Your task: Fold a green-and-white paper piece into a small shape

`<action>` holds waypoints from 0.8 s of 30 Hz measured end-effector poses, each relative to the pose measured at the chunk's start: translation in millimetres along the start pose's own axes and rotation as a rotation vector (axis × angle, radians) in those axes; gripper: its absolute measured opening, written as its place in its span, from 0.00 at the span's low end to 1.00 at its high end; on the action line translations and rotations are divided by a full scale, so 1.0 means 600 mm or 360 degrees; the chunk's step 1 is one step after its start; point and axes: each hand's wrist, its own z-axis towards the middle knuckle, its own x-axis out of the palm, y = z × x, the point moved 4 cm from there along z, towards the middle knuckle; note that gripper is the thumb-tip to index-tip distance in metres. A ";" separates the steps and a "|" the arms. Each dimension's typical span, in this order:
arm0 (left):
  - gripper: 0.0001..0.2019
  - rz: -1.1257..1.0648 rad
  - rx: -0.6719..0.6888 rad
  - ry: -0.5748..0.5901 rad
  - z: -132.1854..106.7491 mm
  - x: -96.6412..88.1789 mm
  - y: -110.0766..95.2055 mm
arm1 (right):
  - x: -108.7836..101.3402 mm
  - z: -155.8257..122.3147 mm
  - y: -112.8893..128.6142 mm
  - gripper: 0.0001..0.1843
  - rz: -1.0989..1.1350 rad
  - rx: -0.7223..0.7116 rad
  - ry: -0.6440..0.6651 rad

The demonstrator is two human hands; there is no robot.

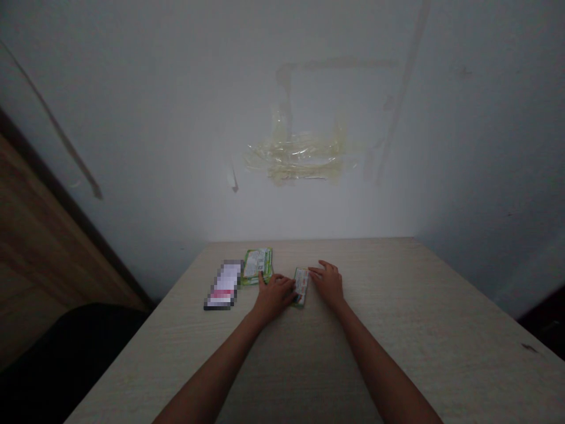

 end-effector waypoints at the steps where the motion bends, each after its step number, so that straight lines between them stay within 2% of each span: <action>1: 0.12 -0.0010 0.0005 -0.0005 0.000 0.000 0.000 | -0.001 0.002 -0.003 0.12 0.0041 -0.0002 0.0013; 5: 0.12 -0.0037 0.0006 -0.0028 0.000 0.001 0.000 | -0.003 0.005 -0.008 0.09 0.0171 -0.0026 0.0070; 10: 0.12 -0.0074 0.0022 -0.0062 0.001 0.004 0.001 | 0.003 -0.002 0.004 0.05 0.0197 -0.0127 0.0114; 24: 0.12 -0.0024 0.0009 -0.0033 0.002 0.003 0.000 | 0.018 -0.010 0.015 0.04 0.0076 -0.0124 0.0321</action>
